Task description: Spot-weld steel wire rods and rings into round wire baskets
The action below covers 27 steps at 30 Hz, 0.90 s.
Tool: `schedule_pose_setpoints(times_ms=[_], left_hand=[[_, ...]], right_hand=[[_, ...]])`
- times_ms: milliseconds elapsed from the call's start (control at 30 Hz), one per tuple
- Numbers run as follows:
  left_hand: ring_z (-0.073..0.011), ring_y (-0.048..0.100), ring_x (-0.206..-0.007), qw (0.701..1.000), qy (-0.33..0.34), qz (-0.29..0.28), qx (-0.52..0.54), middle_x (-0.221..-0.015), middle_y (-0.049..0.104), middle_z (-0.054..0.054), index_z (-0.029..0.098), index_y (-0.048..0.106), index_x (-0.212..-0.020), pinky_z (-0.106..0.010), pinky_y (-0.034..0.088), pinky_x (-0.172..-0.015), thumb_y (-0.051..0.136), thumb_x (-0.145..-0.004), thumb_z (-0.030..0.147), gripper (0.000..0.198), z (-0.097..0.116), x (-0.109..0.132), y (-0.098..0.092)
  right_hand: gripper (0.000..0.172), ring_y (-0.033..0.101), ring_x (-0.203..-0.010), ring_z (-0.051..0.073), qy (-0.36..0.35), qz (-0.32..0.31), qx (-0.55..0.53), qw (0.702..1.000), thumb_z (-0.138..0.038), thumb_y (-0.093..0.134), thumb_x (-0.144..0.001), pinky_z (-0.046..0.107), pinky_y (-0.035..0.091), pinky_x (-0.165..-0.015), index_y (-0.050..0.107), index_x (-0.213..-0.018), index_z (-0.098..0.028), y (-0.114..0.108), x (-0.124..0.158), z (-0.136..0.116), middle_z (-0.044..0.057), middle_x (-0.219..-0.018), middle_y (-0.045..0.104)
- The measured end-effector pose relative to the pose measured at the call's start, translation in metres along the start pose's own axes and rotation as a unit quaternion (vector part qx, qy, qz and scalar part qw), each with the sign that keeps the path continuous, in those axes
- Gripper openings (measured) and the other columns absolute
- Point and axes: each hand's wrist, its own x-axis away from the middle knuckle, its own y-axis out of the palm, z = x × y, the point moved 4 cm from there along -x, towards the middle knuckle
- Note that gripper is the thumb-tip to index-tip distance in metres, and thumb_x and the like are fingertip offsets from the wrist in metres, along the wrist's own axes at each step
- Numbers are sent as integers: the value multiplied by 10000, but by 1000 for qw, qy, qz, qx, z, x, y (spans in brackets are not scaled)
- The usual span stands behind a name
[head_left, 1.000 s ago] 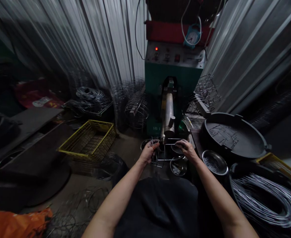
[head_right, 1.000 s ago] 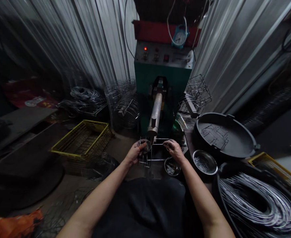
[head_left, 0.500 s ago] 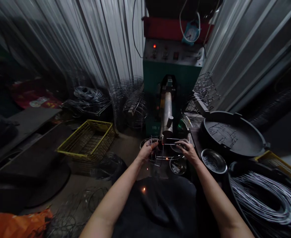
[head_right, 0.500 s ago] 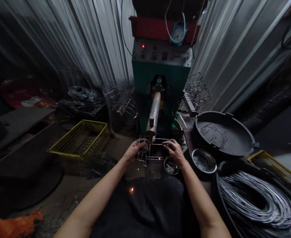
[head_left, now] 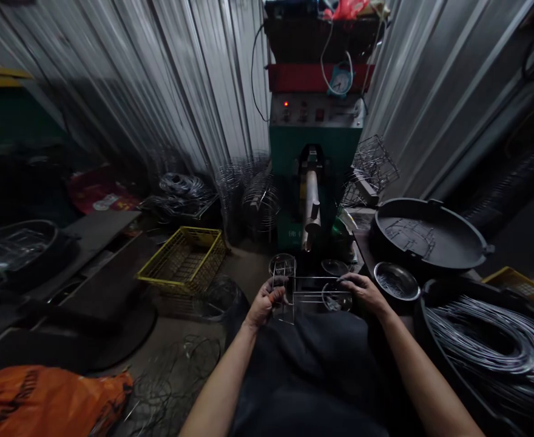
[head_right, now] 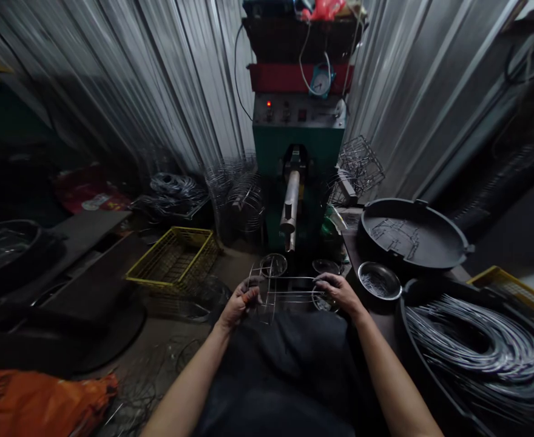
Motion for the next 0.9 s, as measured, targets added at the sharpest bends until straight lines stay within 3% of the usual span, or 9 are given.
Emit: schedule_pose_setpoints(times_ms=[200,400,533,633,767,900], left_hand=[[0,302,-291,998,2,9,65,-512,564,38,144,533,-1040,-142,234,-335,654,-657,347,450,12,31,-10],[41,252,-291,981,-68,76,164,-548,543,57,142,586,-922,-110,309,-348,666,-655,316,329,2,47,-10],[45,223,-272,947,-113,119,276,-505,487,63,108,573,-738,-89,225,-293,546,-773,200,102,-9,48,-16],[32,217,-251,920,-156,140,331,-437,419,67,97,551,-694,-96,180,-268,402,-856,172,233,-14,46,-24],[14,224,-235,903,-204,138,353,-360,320,81,85,567,-713,-104,177,-266,328,-888,207,320,-20,43,-35],[-6,253,-239,895,-238,114,360,-321,259,90,65,598,-800,-107,202,-277,345,-883,227,311,-33,39,-39]], right_hand=[[271,487,-531,99,43,-40,-142,988,-417,678,-594,208,392,-494,597,-649,-164,5,23,0,-9,-589,547],[221,388,-414,62,46,-33,-362,931,-326,689,-619,182,330,-392,524,-634,-179,27,37,-15,-50,-492,435],[212,229,-352,46,65,-46,-443,893,-360,598,-712,159,230,-332,486,-647,-192,45,43,-7,-88,-438,273],[210,231,-376,54,81,-47,-496,863,-380,590,-713,172,269,-369,491,-674,-199,62,55,10,-88,-459,249],[237,308,-411,54,60,-43,-533,843,-391,656,-642,248,398,-538,537,-740,-211,85,75,30,-94,-471,281],[293,357,-409,69,11,-78,-500,862,-420,701,-568,278,392,-549,556,-705,-206,90,87,22,-89,-422,330]])
